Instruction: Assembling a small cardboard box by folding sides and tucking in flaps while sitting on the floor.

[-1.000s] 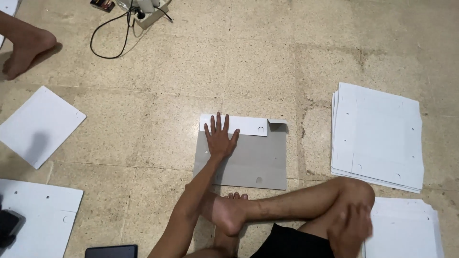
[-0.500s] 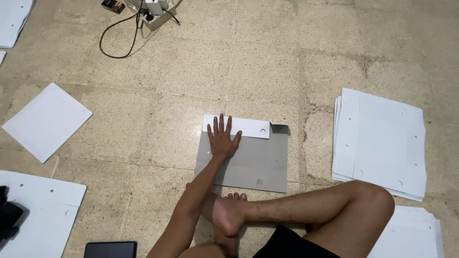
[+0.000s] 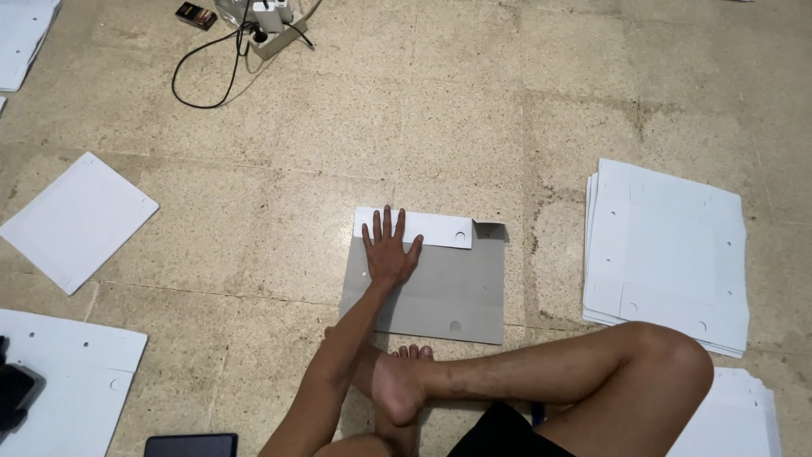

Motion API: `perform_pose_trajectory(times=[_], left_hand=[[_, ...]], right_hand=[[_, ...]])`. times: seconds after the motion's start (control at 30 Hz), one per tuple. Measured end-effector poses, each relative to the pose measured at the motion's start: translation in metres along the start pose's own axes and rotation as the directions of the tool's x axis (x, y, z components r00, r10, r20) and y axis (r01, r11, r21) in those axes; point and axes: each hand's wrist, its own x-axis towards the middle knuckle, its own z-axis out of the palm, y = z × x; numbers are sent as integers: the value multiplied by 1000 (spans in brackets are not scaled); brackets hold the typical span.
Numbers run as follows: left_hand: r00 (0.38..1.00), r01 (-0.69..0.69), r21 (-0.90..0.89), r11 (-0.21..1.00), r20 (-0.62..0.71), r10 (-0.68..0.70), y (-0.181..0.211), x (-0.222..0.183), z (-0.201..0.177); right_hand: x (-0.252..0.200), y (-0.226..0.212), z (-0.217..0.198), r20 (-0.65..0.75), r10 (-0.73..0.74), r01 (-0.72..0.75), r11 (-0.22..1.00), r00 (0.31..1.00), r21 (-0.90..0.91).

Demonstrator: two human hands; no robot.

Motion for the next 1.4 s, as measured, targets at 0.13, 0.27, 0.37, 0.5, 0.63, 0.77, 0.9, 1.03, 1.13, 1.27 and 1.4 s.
perform_pose_trajectory(times=[0.13,0.27,0.37,0.5,0.63,0.77,0.9,1.03,1.13,1.27,1.4], left_hand=[[1000,3,15,1000,20,-3,0,2,-1],[1000,8,23,1000,17,-8,-1,1,1],[1000,3,19,1000,15,-4,-1,2,2],[1000,-4,-9,1000,1,4,-1,2,1],[999,11,-13,1000,34,-10,0,0,-2],[1000,-7,-31,999,-23,7,-1,0,2],[1000,-17,-10,1000,-12,17,-1,-1,0],[999,5,10,1000,43,-5,-1,0,0],[1000,-6,19,1000,5,6,7,-2,-17],[969,125,-9,992,214,-121,25,-9,-53],[969,128,-18,992,214,-121,23,-7,-51]], right_hand=[[31,8,-33,-30,26,-24,997,999,72],[32,12,-31,-60,-26,35,989,998,146],[36,21,-24,-109,-255,258,966,961,14],[49,28,-52,165,-345,382,847,924,-369],[7,10,-14,174,-247,297,869,953,-396],[15,13,-28,249,-187,266,903,950,-337],[38,22,-50,298,-170,195,979,939,-55],[47,22,-63,277,-92,-8,940,956,341],[48,20,-63,282,-51,-109,845,958,523],[39,4,-40,107,39,-90,846,993,526],[34,-8,-13,-67,129,-75,847,989,526]])
